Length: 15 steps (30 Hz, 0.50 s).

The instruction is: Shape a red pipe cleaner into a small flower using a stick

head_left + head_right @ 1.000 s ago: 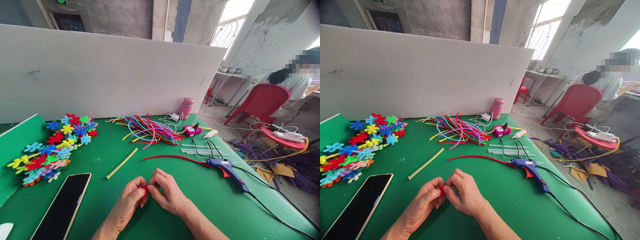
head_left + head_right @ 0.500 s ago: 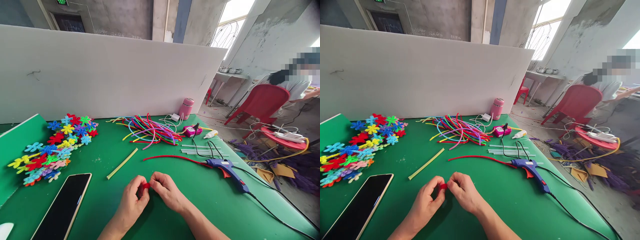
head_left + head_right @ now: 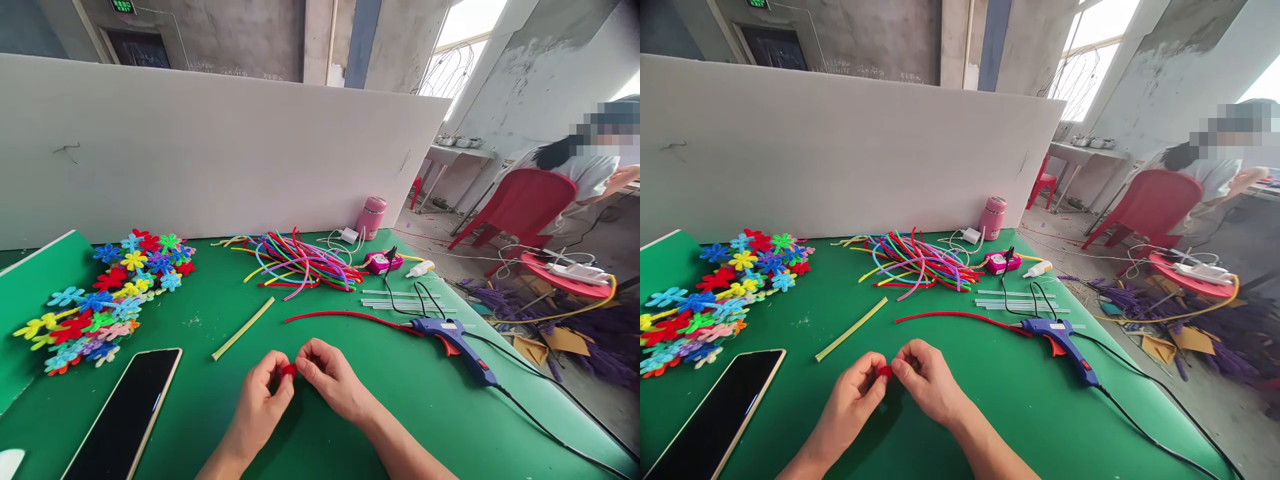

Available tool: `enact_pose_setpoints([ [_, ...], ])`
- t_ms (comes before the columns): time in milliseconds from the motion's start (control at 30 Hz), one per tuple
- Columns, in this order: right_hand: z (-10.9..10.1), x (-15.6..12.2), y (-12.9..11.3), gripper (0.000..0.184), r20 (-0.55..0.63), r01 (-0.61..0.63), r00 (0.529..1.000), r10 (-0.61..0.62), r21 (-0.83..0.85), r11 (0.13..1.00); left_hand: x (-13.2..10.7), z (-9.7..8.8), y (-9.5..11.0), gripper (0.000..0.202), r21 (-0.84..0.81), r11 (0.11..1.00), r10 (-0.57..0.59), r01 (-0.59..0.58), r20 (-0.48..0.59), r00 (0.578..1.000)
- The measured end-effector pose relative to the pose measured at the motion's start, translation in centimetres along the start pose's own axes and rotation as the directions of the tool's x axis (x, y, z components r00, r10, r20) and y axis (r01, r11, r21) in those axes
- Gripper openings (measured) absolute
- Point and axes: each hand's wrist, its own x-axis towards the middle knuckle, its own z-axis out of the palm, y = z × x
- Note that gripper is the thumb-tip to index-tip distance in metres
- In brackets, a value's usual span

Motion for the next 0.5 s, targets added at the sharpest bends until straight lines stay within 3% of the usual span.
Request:
enact_pose_setpoints([
  [67, -0.1, -0.2, -0.1, 0.013, -0.024, 0.108, 0.994, -0.111, -0.081, 0.991, 0.0, -0.1, 0.3, 0.017, -0.224, 0.968, -0.102, 0.114, 0.064, 0.993],
  [200, -0.4, -0.4, -0.2, 0.011, 0.003, 0.284, 0.957, -0.291, -0.223, 0.933, 0.0, 0.0, 0.2, 0.016, -0.521, 0.805, -0.213, 0.285, 0.194, 0.958],
  [333, -0.6, -0.3, -0.3, 0.012, -0.011, 0.315, 0.942, -0.336, -0.324, 0.892, 0.0, 0.3, 0.3, 0.013, -0.614, 0.696, -0.255, 0.372, 0.273, 0.928],
  [500, -0.9, -0.2, -0.5, 0.014, -0.062, 0.29, 0.939, -0.338, -0.385, 0.876, 0.6, 0.6, 1.2, 0.011, -0.582, 0.712, -0.282, 0.393, 0.276, 0.919],
])
